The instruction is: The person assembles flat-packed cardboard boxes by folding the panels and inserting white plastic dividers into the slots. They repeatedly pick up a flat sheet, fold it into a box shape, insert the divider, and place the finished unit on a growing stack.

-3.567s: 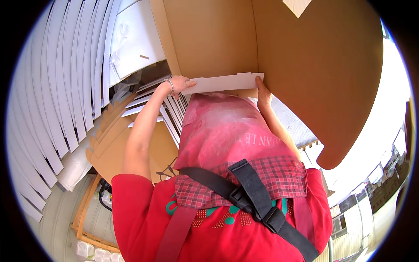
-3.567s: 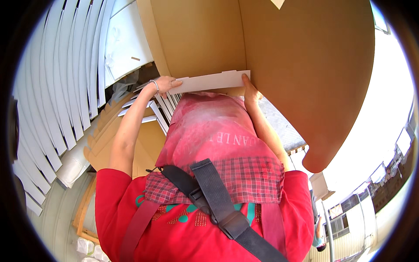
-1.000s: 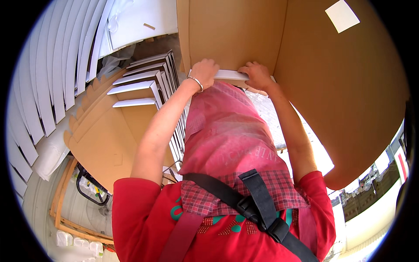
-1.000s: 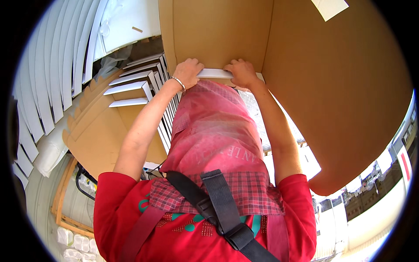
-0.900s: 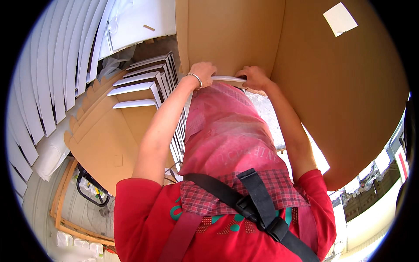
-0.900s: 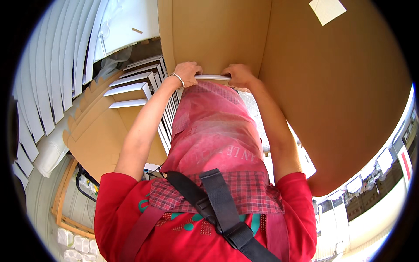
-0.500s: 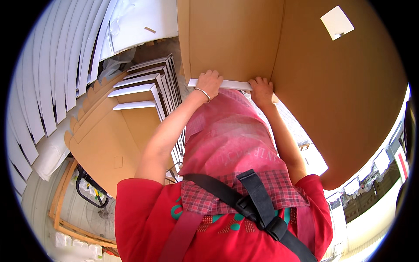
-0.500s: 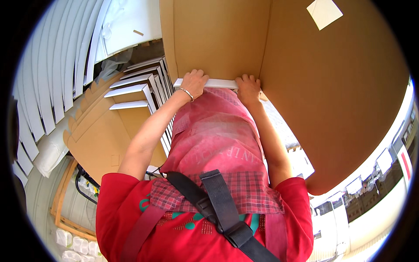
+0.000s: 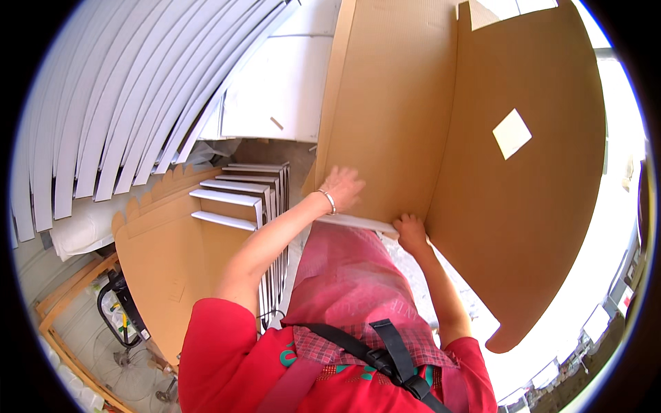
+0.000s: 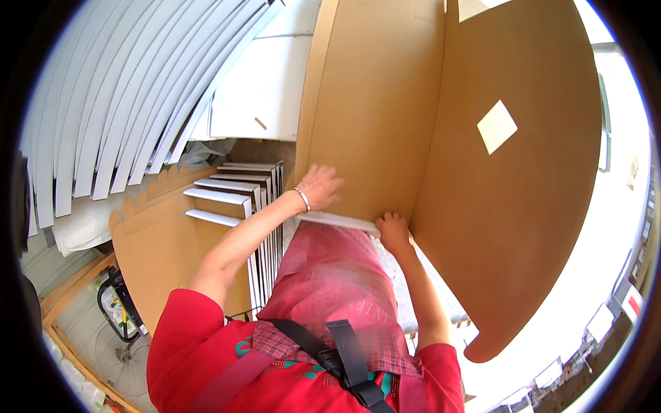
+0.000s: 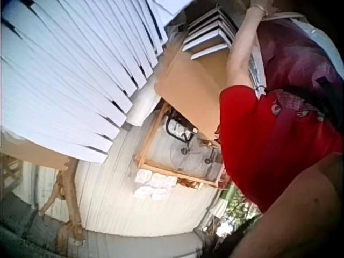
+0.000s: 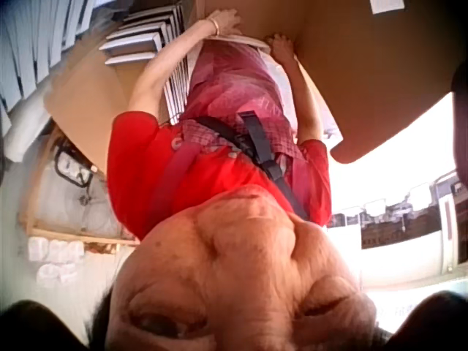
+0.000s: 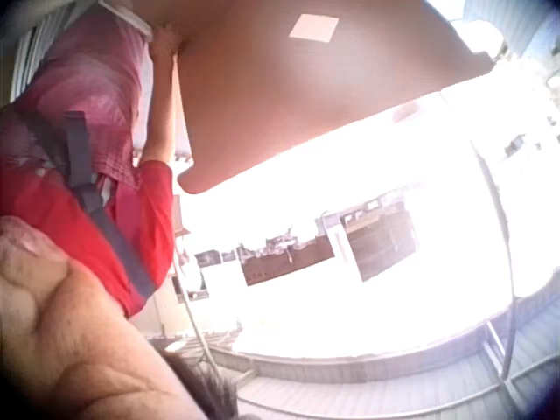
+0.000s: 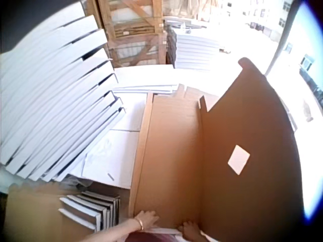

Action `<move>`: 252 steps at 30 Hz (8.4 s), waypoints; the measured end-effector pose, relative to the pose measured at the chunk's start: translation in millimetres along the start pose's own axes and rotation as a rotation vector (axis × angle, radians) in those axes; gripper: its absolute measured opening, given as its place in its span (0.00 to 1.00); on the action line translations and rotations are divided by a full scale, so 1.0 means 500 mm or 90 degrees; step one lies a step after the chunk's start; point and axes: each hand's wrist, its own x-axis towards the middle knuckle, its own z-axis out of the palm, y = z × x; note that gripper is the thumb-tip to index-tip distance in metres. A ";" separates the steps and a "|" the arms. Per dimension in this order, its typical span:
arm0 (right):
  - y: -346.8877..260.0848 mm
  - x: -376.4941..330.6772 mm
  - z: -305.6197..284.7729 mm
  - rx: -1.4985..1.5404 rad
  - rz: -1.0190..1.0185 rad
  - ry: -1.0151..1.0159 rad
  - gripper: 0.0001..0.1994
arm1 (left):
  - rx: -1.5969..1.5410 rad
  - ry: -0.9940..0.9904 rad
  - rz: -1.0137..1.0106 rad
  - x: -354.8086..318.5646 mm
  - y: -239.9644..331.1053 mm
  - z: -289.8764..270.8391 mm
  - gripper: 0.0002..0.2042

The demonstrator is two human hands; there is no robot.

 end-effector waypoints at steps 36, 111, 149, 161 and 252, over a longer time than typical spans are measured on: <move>0.286 -0.252 -0.087 -0.194 0.369 0.107 0.28 | -0.003 0.226 0.286 -0.046 0.162 0.233 0.07; 0.054 -0.354 -0.393 -0.053 -0.104 0.518 0.10 | -0.502 0.539 -0.058 -0.038 0.078 -0.069 0.06; 0.027 -0.109 -0.092 0.202 -0.118 0.000 0.32 | -0.820 0.349 -0.498 -0.015 -0.038 0.066 0.32; 0.040 -0.105 -0.093 0.280 -0.191 0.014 0.18 | 0.029 0.050 -0.144 -0.041 -0.024 0.007 0.33; 0.095 -0.090 -0.006 0.255 0.071 0.171 0.27 | -1.120 0.408 -0.426 0.065 0.107 0.271 0.19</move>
